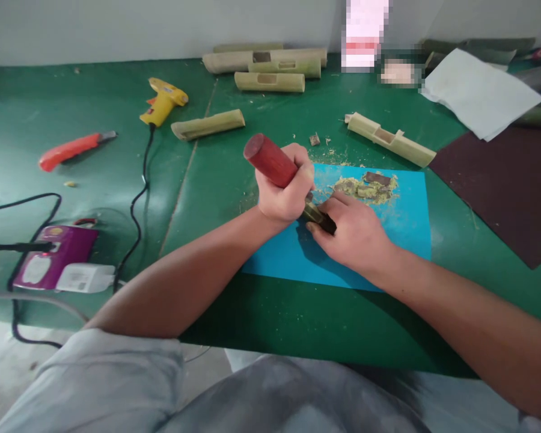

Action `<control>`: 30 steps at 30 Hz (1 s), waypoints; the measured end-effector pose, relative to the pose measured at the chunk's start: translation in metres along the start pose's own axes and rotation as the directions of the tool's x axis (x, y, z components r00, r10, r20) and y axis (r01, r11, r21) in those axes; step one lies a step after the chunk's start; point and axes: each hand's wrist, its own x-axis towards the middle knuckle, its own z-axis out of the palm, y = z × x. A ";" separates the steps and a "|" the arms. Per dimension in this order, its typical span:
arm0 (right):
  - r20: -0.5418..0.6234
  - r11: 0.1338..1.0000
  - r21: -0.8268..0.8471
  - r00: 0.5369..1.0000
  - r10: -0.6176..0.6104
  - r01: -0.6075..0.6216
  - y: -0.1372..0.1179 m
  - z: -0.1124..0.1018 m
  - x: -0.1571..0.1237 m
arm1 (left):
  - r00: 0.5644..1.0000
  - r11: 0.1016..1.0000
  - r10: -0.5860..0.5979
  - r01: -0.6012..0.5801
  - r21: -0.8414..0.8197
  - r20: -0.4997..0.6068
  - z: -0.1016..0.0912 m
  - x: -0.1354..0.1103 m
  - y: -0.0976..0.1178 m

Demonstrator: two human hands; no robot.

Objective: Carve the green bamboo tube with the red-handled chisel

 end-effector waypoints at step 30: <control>-0.015 1.000 0.024 1.000 0.005 -0.004 0.004 0.000 0.000 | 0.999 0.999 0.022 -0.021 0.041 -0.028 0.004 0.000 0.007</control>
